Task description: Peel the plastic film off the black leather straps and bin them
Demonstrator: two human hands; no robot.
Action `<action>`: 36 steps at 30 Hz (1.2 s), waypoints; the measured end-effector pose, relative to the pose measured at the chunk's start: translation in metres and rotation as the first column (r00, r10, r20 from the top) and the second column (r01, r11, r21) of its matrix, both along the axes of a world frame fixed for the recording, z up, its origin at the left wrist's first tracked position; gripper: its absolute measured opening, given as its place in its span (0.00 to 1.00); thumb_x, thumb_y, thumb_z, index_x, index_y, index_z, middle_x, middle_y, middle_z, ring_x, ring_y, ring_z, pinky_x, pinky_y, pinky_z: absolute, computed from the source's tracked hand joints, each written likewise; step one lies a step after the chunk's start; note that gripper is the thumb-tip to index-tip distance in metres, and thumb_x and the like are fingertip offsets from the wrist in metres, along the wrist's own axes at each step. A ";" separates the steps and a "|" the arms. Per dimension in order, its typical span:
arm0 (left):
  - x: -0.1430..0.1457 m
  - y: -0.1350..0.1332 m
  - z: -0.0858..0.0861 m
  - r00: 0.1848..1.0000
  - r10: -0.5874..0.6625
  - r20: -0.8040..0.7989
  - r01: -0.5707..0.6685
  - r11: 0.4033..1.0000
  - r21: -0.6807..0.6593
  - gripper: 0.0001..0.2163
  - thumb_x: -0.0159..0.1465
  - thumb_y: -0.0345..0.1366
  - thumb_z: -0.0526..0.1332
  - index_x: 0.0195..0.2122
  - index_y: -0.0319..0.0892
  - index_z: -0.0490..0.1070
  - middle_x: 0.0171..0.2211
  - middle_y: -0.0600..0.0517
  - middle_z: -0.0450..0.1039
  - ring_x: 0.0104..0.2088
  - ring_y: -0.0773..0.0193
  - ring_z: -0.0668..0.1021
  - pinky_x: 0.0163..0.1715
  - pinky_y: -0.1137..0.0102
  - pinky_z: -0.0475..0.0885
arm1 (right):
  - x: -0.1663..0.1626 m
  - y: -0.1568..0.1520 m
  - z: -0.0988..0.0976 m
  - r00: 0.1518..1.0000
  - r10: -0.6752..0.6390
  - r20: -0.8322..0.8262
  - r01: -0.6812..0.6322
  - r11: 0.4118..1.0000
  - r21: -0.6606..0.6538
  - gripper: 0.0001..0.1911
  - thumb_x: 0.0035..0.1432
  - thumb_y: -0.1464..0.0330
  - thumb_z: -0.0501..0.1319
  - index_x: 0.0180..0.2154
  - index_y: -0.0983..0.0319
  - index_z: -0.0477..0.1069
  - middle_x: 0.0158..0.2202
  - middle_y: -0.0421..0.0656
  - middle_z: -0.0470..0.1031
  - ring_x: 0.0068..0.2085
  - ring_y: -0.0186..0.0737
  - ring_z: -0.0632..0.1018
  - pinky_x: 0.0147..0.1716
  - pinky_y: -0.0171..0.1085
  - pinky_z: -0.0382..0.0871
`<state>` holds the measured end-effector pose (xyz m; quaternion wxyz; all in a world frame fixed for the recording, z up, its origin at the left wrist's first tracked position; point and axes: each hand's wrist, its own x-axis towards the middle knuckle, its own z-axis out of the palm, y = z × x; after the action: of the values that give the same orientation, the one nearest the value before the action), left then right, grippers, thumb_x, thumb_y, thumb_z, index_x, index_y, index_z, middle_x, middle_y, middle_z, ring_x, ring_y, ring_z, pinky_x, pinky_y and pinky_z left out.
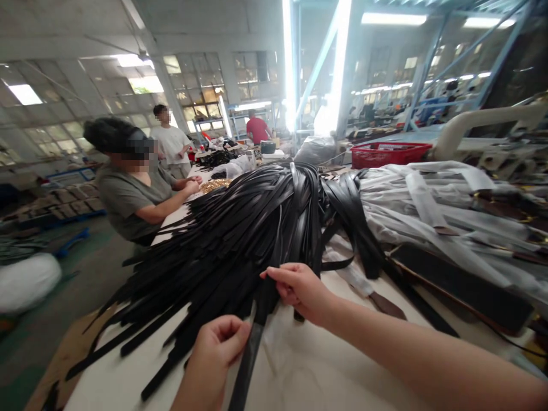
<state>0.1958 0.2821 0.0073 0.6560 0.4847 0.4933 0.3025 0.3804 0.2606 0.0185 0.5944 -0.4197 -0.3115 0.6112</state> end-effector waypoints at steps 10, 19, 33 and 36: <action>0.003 -0.009 0.016 0.999 -0.043 0.015 0.042 0.997 0.069 0.21 0.44 0.48 0.76 0.18 0.37 0.68 0.15 0.59 0.61 0.20 0.73 0.58 0.22 0.74 0.49 | 0.004 0.005 -0.004 0.998 0.027 -0.050 -0.029 0.999 -0.026 0.26 0.41 0.49 0.71 0.22 0.61 0.63 0.12 0.27 0.52 0.15 0.22 0.48 0.15 0.31 0.36; 0.000 -0.007 0.009 0.998 -0.053 0.043 0.051 0.998 0.035 0.21 0.47 0.50 0.74 0.21 0.38 0.70 0.18 0.56 0.66 0.21 0.71 0.63 0.23 0.75 0.56 | -0.013 -0.012 -0.010 0.935 0.106 0.339 -0.131 0.990 0.050 0.20 0.44 0.58 0.72 0.18 0.65 0.68 0.12 0.37 0.67 0.15 0.25 0.62 0.15 0.30 0.48; 0.001 -0.005 0.009 0.996 -0.093 -0.014 0.094 0.990 0.107 0.23 0.47 0.54 0.72 0.20 0.39 0.68 0.17 0.58 0.63 0.20 0.71 0.60 0.21 0.74 0.53 | -0.010 -0.009 -0.010 0.939 0.111 0.326 -0.156 0.981 0.115 0.24 0.49 0.49 0.67 0.25 0.64 0.66 0.14 0.35 0.68 0.13 0.25 0.63 0.12 0.27 0.51; 0.005 -0.009 0.013 0.995 -0.085 -0.050 0.092 0.982 0.165 0.22 0.47 0.53 0.72 0.20 0.38 0.68 0.17 0.57 0.63 0.20 0.71 0.59 0.22 0.73 0.51 | -0.012 -0.009 -0.011 0.933 0.067 0.353 -0.119 0.984 0.129 0.27 0.49 0.45 0.64 0.24 0.63 0.64 0.13 0.33 0.66 0.12 0.23 0.60 0.11 0.27 0.47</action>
<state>0.2011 0.2735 0.0208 0.6152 0.5658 0.4579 0.3030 0.3689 0.2519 0.0074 0.5300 -0.4603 -0.4758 0.5300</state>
